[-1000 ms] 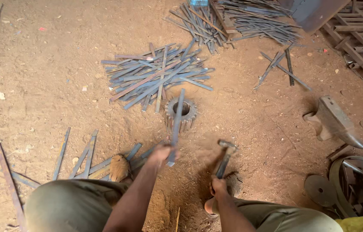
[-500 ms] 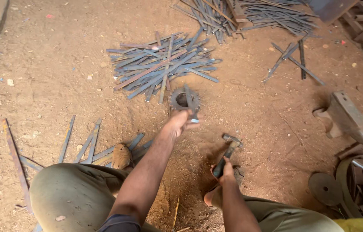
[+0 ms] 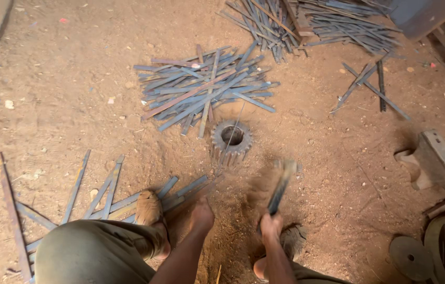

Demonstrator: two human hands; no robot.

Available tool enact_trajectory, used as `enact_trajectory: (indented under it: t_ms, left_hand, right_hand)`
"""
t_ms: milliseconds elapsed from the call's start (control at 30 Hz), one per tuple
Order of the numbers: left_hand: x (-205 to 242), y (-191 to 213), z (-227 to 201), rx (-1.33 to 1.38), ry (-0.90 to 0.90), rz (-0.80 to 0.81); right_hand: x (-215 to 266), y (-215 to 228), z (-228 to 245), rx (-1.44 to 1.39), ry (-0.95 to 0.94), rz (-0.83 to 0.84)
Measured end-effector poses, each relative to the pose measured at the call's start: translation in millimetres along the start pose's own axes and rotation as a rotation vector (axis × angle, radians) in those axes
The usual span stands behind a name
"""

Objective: The person sits on the ground and repeatedly sharpens metal rods by striking them against a gear-like anvil using a hammer. The person picks up rods from a pile, strikes them, and places them back down.

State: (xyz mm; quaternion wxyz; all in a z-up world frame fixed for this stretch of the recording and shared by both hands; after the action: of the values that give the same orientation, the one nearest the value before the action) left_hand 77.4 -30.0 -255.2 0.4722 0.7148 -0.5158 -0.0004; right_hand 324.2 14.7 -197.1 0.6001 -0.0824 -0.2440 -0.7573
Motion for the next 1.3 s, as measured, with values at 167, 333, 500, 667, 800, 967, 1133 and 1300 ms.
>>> enact_trajectory:
  t_ms: [167, 333, 500, 667, 800, 967, 1133, 1300]
  left_hand:
    - [38.8, -12.0, 15.5, 0.054, 0.219, 0.059]
    - [65.3, -20.5, 37.1, -0.064, 0.19, 0.129]
    - [82.1, -23.2, 52.1, -0.087, 0.148, 0.096]
    - [92.8, -18.8, 54.0, 0.019, 0.182, 0.149]
    - [88.6, -2.0, 60.5, -0.044, 0.164, 0.105]
    - [82.4, 0.3, 64.5, -0.018, 0.183, 0.098]
    - [46.7, 26.4, 15.1, -0.026, 0.105, -0.022]
    - [52.0, 94.7, -69.1, 0.876, 0.154, 0.435]
  right_hand:
    - [15.3, -7.7, 116.5, 0.112, 0.673, -0.12]
    - [17.6, -15.5, 208.4, -0.056, 1.179, -0.14]
    - [16.2, -54.0, 180.6, 0.16, 1.067, -0.262]
    - [8.1, -69.1, 90.3, 0.543, 0.631, 0.115]
    - [-13.9, -48.8, 53.3, 0.444, 0.348, 0.194]
    - [-20.2, -10.0, 19.1, 0.621, 0.255, -0.01]
    - [-5.2, 15.8, -23.2, 0.586, -0.097, 0.113]
    - [8.7, 30.6, -41.8, 0.243, -0.261, 0.098]
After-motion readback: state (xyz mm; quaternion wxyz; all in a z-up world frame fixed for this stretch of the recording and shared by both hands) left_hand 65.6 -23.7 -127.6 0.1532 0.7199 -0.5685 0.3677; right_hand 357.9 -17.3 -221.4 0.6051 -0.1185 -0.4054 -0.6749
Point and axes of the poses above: each hand's wrist, its own x-axis away from the middle knuckle, its own y-axis out of the back of the hand, z = x × y, the point moved 2 cm from there along -x, towards the middle knuckle, and after that the axes turned 3 degrees about y, right-handed, at the moved point
